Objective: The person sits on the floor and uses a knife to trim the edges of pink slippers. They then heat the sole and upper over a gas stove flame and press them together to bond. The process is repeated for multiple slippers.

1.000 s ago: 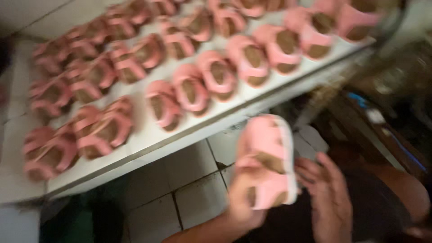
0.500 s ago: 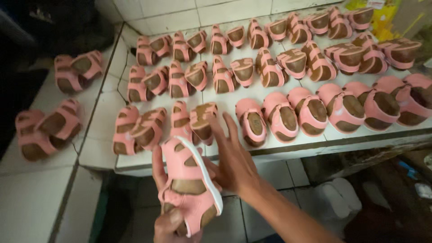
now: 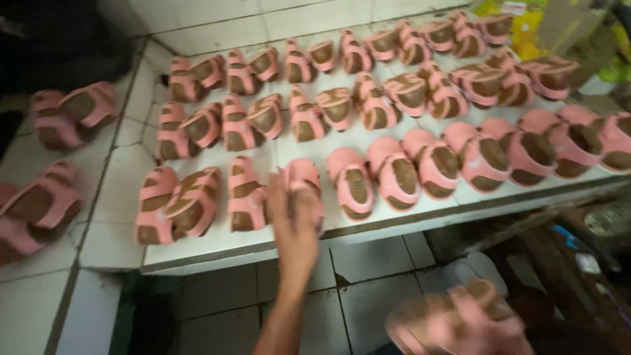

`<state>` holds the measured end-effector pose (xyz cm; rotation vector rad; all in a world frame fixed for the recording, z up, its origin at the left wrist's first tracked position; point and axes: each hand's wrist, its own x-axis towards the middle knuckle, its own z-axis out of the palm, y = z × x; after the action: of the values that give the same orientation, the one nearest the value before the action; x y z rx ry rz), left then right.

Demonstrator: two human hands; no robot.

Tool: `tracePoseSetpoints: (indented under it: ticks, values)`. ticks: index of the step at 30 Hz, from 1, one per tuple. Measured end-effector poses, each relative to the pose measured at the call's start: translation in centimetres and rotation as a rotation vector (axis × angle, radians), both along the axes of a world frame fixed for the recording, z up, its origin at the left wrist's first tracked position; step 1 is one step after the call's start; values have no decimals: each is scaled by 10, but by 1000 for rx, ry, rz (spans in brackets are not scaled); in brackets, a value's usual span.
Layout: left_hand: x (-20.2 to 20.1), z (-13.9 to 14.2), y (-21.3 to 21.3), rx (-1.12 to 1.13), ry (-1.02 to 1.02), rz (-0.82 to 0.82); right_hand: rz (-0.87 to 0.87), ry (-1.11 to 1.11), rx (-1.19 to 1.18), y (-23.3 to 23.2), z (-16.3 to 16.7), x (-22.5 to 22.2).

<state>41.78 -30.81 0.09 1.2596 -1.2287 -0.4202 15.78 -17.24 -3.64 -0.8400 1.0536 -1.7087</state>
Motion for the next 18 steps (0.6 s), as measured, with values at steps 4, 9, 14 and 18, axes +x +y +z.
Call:
tracePoseSetpoints:
  ticks: [4,9,14,18]
  values:
    - [-12,-12,-13,52,175,-122,-137,-69,86,28,1,-50]
    - [2,-11,-21,83,182,-148,-262,-153,169,56,2,-89]
    - [-52,-6,23,-204,189,-338,-392,-289,286,89,2,-156]
    - [-171,-14,63,-20,-168,-848,-470,-461,296,118,-16,-238]
